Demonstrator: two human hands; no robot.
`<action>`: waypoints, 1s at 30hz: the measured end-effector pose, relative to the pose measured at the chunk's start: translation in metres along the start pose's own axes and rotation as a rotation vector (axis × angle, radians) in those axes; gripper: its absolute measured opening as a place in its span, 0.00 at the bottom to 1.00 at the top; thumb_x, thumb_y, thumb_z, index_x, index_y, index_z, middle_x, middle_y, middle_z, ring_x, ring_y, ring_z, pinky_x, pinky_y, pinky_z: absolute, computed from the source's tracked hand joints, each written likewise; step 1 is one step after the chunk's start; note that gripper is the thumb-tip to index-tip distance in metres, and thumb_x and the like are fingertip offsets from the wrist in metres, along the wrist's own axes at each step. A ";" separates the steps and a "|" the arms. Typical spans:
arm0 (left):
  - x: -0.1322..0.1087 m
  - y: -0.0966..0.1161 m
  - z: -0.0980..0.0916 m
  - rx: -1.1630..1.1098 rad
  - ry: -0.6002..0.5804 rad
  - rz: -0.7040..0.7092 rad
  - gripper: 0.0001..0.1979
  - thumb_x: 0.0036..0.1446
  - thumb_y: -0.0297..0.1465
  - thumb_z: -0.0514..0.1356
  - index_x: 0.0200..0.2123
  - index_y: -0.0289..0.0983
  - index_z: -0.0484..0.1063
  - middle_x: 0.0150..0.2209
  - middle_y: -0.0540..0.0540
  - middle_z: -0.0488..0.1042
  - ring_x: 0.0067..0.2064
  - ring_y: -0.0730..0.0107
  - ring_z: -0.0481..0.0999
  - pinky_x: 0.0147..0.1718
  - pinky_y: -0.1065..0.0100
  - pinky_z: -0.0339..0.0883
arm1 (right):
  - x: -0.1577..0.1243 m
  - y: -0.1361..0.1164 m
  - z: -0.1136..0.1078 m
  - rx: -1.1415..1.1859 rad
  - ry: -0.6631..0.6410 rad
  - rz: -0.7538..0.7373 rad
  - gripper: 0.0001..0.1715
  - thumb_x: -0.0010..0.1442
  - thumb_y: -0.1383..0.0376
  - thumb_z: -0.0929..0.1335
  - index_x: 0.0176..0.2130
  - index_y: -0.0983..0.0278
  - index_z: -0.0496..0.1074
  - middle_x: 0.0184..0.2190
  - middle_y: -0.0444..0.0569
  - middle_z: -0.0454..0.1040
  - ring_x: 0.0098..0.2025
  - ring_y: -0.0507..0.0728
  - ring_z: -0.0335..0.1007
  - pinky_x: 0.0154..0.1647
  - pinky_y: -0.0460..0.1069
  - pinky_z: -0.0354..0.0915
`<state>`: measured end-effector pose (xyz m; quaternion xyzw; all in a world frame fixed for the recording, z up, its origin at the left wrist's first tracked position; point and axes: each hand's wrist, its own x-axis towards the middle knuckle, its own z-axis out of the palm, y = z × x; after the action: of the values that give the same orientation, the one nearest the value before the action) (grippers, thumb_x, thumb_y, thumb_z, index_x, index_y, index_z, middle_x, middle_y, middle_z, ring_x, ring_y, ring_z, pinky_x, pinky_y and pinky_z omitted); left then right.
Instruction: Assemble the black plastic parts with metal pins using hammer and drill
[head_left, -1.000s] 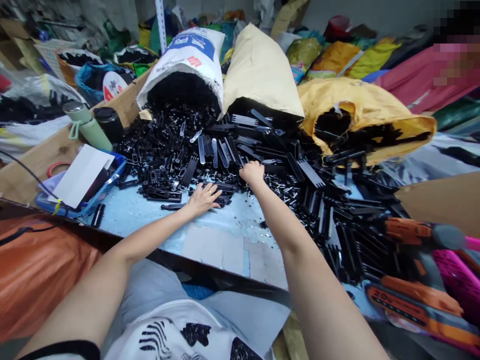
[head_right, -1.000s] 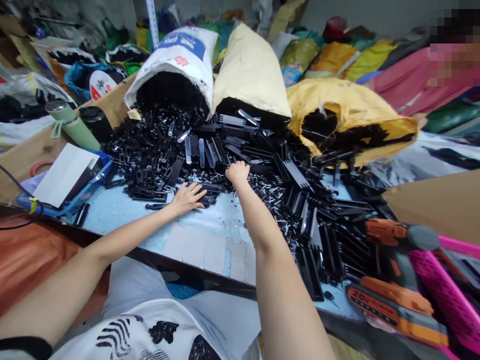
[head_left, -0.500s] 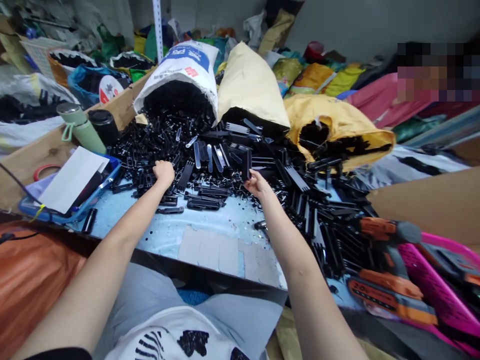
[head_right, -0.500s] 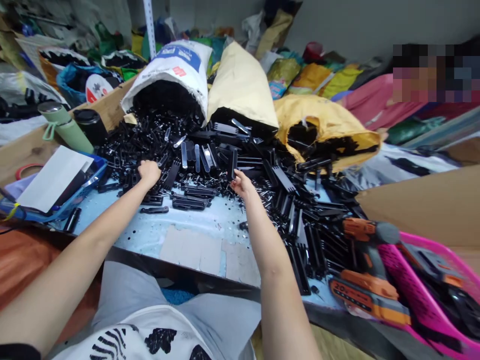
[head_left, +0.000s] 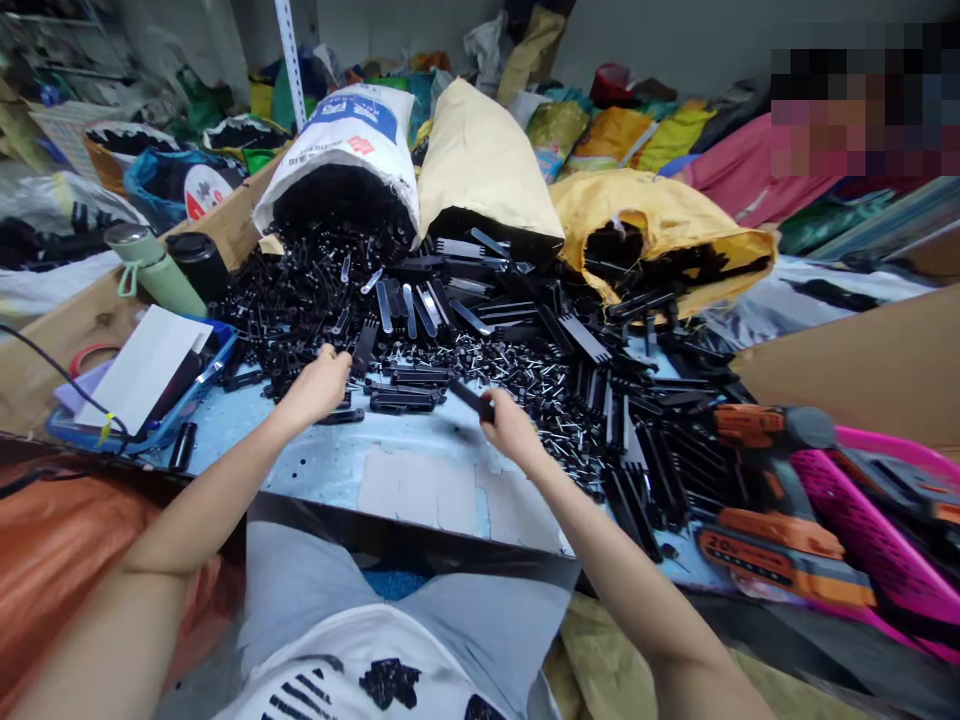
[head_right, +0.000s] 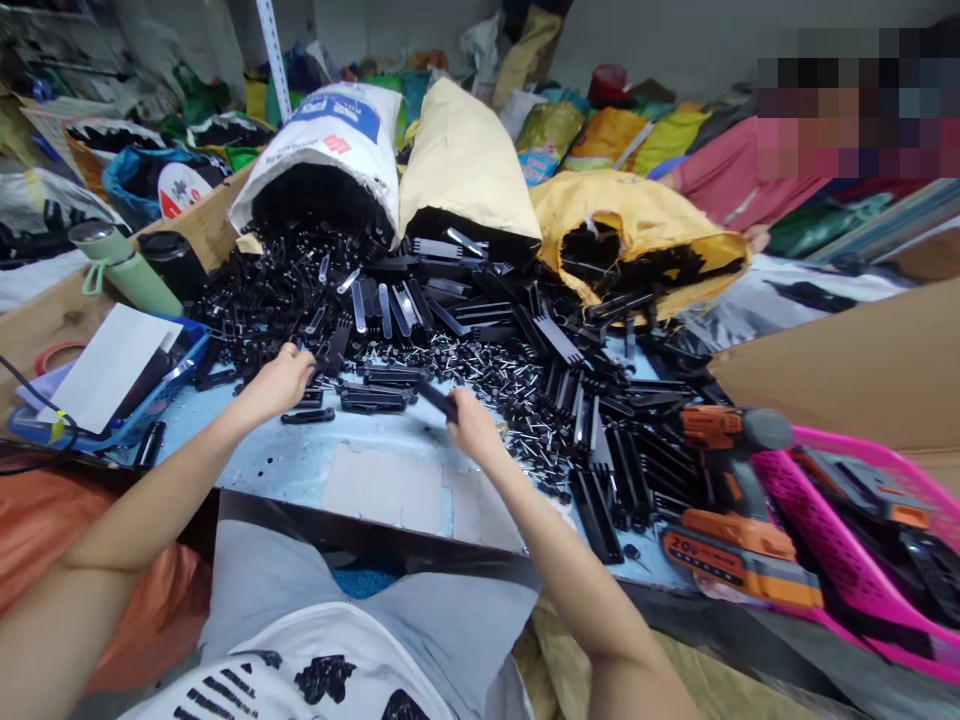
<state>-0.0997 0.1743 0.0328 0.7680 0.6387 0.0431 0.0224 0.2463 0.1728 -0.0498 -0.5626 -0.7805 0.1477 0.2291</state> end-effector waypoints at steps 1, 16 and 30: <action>-0.016 0.013 0.000 0.006 -0.056 0.102 0.11 0.62 0.27 0.48 0.43 0.35 0.67 0.44 0.39 0.67 0.35 0.64 0.73 0.35 0.66 0.65 | -0.019 -0.007 0.007 -0.104 -0.049 -0.084 0.23 0.56 0.58 0.66 0.50 0.63 0.63 0.39 0.53 0.69 0.38 0.60 0.64 0.38 0.52 0.59; -0.061 0.097 0.046 -0.180 -0.186 0.481 0.13 0.58 0.22 0.51 0.47 0.34 0.65 0.38 0.41 0.72 0.44 0.60 0.70 0.44 0.60 0.63 | -0.047 -0.049 0.029 0.243 -0.141 0.011 0.30 0.64 0.49 0.56 0.59 0.58 0.61 0.42 0.53 0.69 0.40 0.59 0.67 0.44 0.55 0.64; -0.077 0.113 0.083 -0.792 0.136 0.186 0.19 0.63 0.34 0.51 0.54 0.37 0.67 0.36 0.44 0.68 0.39 0.66 0.70 0.42 0.65 0.66 | -0.051 -0.067 0.018 0.655 -0.173 -0.055 0.29 0.61 0.53 0.63 0.59 0.59 0.62 0.40 0.50 0.69 0.33 0.51 0.68 0.40 0.51 0.68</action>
<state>0.0051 0.0797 -0.0429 0.7497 0.5007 0.3381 0.2702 0.1958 0.1034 -0.0425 -0.4234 -0.7229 0.4315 0.3347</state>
